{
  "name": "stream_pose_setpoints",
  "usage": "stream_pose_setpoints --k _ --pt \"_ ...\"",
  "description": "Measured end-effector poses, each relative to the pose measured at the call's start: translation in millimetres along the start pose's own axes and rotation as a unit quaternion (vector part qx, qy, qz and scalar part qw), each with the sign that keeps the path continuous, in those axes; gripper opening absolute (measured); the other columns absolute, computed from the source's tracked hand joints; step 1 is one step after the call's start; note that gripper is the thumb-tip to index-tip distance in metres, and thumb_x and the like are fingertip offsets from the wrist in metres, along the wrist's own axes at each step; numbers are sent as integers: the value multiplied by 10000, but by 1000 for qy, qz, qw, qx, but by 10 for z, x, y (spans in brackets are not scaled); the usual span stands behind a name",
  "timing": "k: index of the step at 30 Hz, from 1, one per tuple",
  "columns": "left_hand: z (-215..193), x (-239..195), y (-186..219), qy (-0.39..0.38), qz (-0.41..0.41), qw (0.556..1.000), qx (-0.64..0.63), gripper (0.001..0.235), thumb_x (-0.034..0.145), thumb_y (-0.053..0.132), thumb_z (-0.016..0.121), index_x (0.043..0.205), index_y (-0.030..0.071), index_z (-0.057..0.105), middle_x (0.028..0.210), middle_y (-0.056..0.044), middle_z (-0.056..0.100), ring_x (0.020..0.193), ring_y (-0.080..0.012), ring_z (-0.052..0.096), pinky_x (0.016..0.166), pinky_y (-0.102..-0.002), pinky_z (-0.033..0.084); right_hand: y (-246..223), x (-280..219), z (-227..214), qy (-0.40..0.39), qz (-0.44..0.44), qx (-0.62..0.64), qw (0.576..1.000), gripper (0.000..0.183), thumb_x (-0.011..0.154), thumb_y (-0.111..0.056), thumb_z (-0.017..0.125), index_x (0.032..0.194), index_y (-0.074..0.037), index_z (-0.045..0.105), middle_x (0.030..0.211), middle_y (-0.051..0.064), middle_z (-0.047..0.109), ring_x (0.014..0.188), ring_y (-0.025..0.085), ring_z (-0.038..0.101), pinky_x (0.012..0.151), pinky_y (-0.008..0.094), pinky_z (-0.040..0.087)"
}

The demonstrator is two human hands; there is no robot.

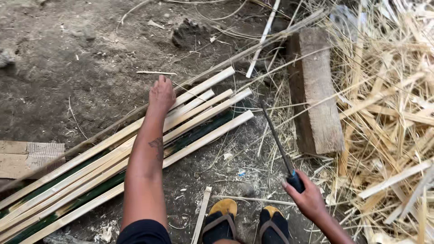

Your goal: The person uses a machete to shave thin strips from bamboo poles, repeatedly drawing the blade along the length of each pole to remove the outer layer. The person handles multiple bamboo poles one at a time, placing finished pieces aside.

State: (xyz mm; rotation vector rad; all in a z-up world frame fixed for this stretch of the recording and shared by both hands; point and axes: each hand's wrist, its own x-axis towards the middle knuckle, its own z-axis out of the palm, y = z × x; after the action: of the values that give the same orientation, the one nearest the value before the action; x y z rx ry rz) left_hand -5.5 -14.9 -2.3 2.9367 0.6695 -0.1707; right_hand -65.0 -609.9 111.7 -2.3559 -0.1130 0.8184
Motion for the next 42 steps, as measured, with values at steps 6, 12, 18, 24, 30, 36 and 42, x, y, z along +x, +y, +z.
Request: stream_pose_setpoints --k 6,12,18,24,30,36,42 --pt "-677 -42 499 -42 -75 958 -274 252 1028 313 566 1067 75 638 918 -90 647 758 -274 632 710 -494 541 43 -194 -192 23 39 72 996 580 834 -377 710 1272 -36 541 890 104 648 650 205 681 489 323 620" --pt "-999 -773 1591 -149 164 966 -134 490 976 534 606 1077 54 617 921 -156 692 832 -343 678 733 -493 566 115 -239 -268 100 -10 220 970 358 950 -291 627 1198 -40 565 775 107 627 621 169 617 533 324 528" --pt "-991 -1195 2351 -208 320 914 134 379 854 339 748 1091 58 656 1123 -152 678 1036 -341 681 827 -504 562 416 -71 -144 126 6 487 864 211 954 -227 608 1051 -54 539 745 71 619 572 163 607 495 342 533" --pt "-905 -1100 3409 -184 405 892 73 268 871 100 673 1133 61 634 1184 -127 666 1099 -319 674 862 -449 577 739 -288 75 139 36 528 837 208 935 -203 663 1026 -29 595 759 75 649 601 166 646 534 335 564" --pt "-216 -1180 4502 91 326 940 -31 254 774 148 689 998 38 643 1022 -138 673 958 -283 671 743 -416 586 936 -173 99 152 32 497 854 241 930 -218 678 1015 -5 603 739 85 656 590 169 645 543 327 558" --pt "-336 -940 4394 -81 200 950 -226 86 955 118 637 941 45 680 885 -140 708 807 -273 713 755 -440 602 1081 -107 -164 110 9 472 875 274 920 -194 653 1116 -34 550 743 68 645 584 157 638 528 321 559" --pt "-1107 -836 4211 -107 200 955 -191 133 899 126 653 982 132 757 911 -149 740 823 -341 723 788 -486 565 752 233 -296 0 -15 515 857 267 952 -220 682 1080 -34 538 781 62 642 603 151 646 526 322 563"
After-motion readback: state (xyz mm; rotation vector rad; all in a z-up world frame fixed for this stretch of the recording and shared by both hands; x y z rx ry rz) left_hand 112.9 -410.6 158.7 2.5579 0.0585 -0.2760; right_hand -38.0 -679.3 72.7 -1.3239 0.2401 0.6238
